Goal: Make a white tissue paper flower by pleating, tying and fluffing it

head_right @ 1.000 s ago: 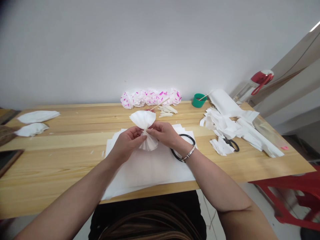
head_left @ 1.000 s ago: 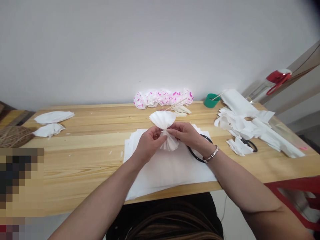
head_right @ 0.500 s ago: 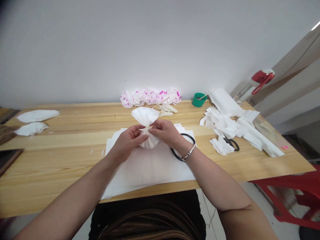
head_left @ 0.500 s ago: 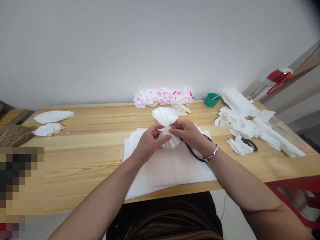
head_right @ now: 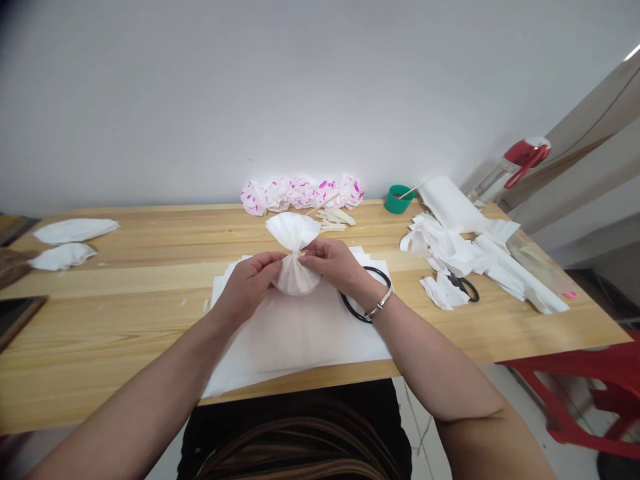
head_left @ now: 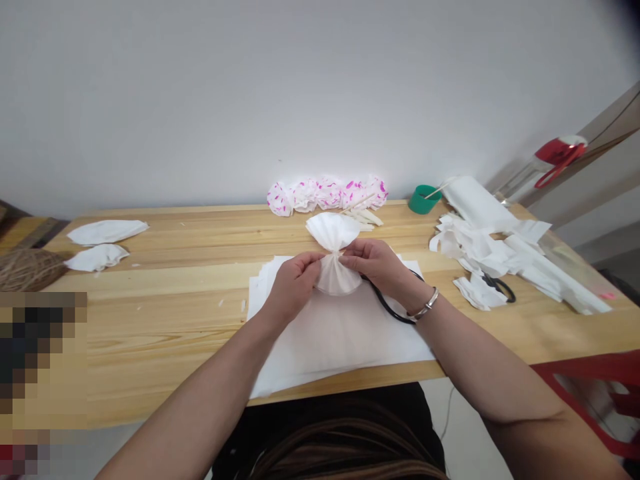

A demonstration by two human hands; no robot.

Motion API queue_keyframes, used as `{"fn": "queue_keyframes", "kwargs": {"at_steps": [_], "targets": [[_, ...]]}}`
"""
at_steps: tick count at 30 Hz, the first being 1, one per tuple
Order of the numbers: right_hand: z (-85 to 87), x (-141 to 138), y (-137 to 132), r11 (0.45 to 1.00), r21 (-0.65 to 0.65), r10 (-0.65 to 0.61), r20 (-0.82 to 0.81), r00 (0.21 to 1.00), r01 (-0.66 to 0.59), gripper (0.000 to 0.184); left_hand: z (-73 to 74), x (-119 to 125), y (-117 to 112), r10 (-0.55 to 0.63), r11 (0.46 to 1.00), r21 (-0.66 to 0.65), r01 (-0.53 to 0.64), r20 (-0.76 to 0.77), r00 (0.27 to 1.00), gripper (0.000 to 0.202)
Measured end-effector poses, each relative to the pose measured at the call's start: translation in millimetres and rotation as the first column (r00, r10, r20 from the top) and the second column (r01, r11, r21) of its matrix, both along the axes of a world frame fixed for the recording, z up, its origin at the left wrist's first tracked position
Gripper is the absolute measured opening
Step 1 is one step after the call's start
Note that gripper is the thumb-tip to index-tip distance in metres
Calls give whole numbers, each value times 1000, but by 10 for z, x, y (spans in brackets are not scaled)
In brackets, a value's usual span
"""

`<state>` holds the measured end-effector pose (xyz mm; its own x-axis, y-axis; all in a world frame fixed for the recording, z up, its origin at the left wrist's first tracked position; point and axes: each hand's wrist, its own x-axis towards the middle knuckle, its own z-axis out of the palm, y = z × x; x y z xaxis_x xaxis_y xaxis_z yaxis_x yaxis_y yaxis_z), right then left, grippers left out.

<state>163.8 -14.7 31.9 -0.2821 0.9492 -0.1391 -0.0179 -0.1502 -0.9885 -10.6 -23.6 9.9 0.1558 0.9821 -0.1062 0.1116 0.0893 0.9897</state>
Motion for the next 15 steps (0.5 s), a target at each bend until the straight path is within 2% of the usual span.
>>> {"fn": "queue_keyframes", "kwargs": {"at_steps": [3, 8, 15], "targets": [[-1, 5, -3, 1000, -14, -2, 63, 998, 3, 26, 6, 6, -1, 13, 1000, 20, -13, 0, 1000, 33], [4, 6, -13, 1000, 18, -6, 82, 997, 5, 27, 36, 22, -15, -74, 995, -66, 81, 105, 992, 34], [63, 22, -8, 999, -8, 41, 170, 985, -40, 23, 23, 3, 4, 20, 995, -103, -10, 100, 995, 27]]}}
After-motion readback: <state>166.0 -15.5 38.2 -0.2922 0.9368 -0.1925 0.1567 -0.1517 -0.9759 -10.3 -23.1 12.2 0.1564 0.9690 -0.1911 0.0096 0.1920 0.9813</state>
